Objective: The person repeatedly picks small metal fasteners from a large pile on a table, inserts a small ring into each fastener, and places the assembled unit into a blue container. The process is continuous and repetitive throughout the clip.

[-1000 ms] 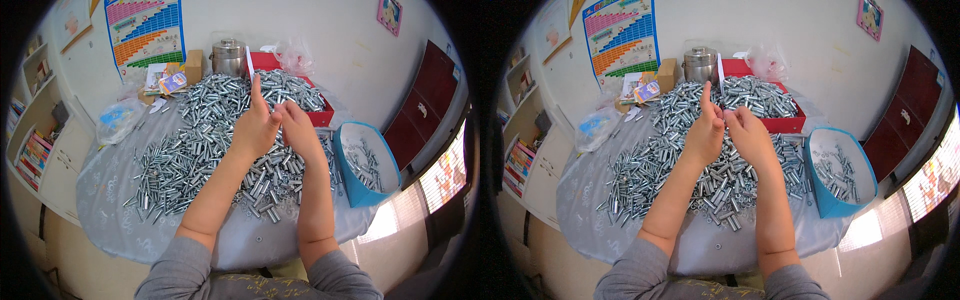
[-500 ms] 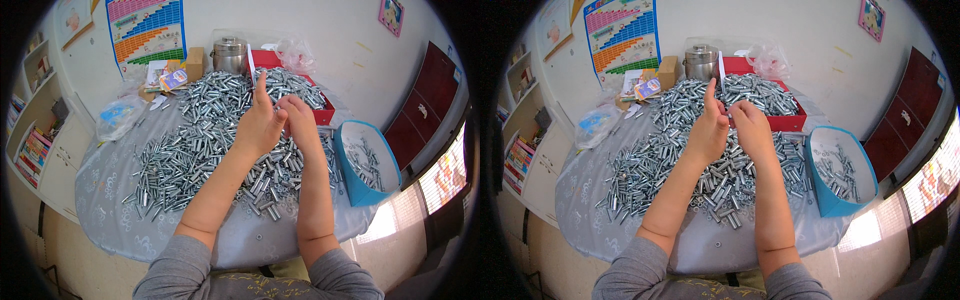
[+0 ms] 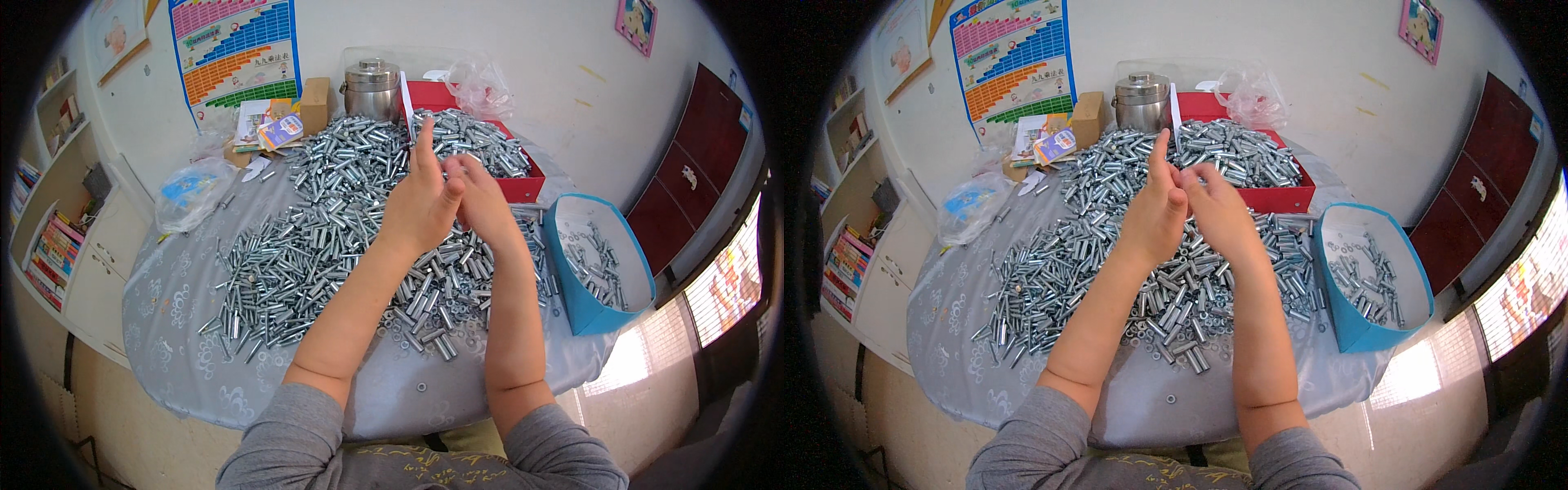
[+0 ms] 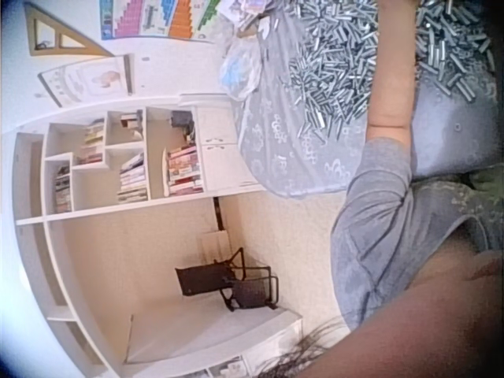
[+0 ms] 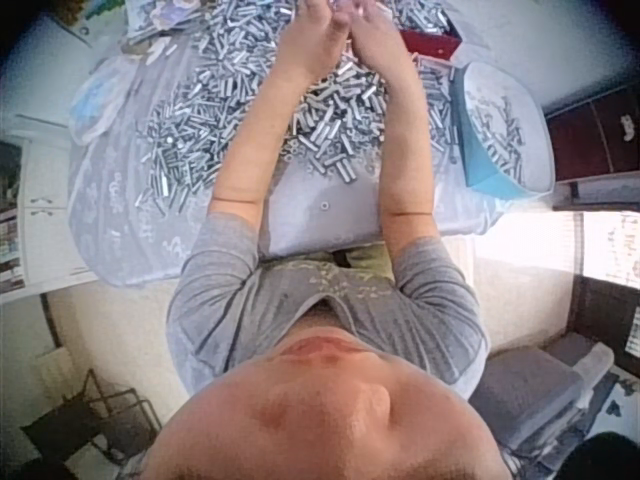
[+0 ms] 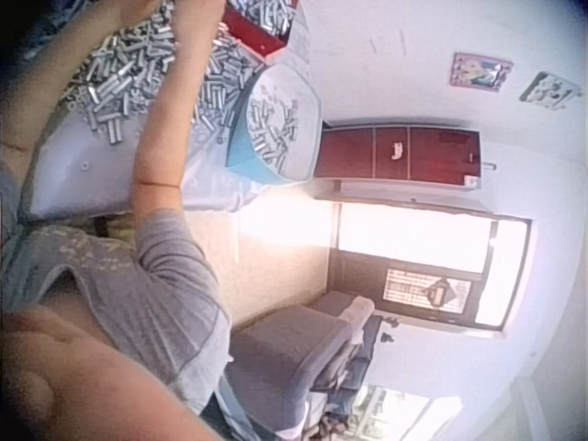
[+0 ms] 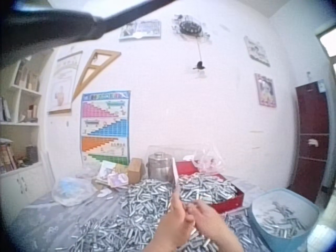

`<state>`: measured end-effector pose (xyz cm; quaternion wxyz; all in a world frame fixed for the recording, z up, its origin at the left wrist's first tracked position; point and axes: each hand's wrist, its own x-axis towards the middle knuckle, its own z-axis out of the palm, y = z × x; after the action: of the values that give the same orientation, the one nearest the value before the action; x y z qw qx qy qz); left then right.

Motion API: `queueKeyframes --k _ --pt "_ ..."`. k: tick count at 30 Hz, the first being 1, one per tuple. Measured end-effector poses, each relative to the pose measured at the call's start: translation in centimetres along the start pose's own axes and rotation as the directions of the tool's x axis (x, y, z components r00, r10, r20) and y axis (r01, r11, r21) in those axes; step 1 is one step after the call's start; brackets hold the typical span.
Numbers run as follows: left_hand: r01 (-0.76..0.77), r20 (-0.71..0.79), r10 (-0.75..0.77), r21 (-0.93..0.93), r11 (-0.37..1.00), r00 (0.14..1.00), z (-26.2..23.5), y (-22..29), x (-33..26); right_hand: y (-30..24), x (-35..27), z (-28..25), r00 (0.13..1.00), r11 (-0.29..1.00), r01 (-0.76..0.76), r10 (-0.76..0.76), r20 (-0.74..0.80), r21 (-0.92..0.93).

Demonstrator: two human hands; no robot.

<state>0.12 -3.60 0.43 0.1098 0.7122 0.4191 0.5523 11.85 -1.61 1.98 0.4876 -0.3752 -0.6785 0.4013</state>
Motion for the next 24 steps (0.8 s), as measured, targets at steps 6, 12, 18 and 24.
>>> queueKeyframes --k 6,12,18,24 --pt "0.029 0.025 -0.028 -0.019 0.999 0.999 0.3 0.9 -0.1 1.6 0.8 -0.1 0.999 0.995 -0.003 0.007 -0.043 0.099" --pt "0.020 0.002 -0.020 -0.019 1.000 1.000 0.3 0.5 -0.1 0.9 0.6 -0.5 0.986 0.970 -0.108 0.076 0.149 0.218" --pt "0.033 -0.006 -0.033 0.028 0.999 0.999 1.0 -0.5 0.0 1.6 0.8 -1.3 0.941 0.967 -0.231 0.194 0.279 0.107" --pt "0.079 -0.023 -0.079 0.022 0.997 0.997 0.5 -1.2 0.3 1.0 0.4 -0.2 0.991 0.954 -0.131 0.116 0.070 0.271"
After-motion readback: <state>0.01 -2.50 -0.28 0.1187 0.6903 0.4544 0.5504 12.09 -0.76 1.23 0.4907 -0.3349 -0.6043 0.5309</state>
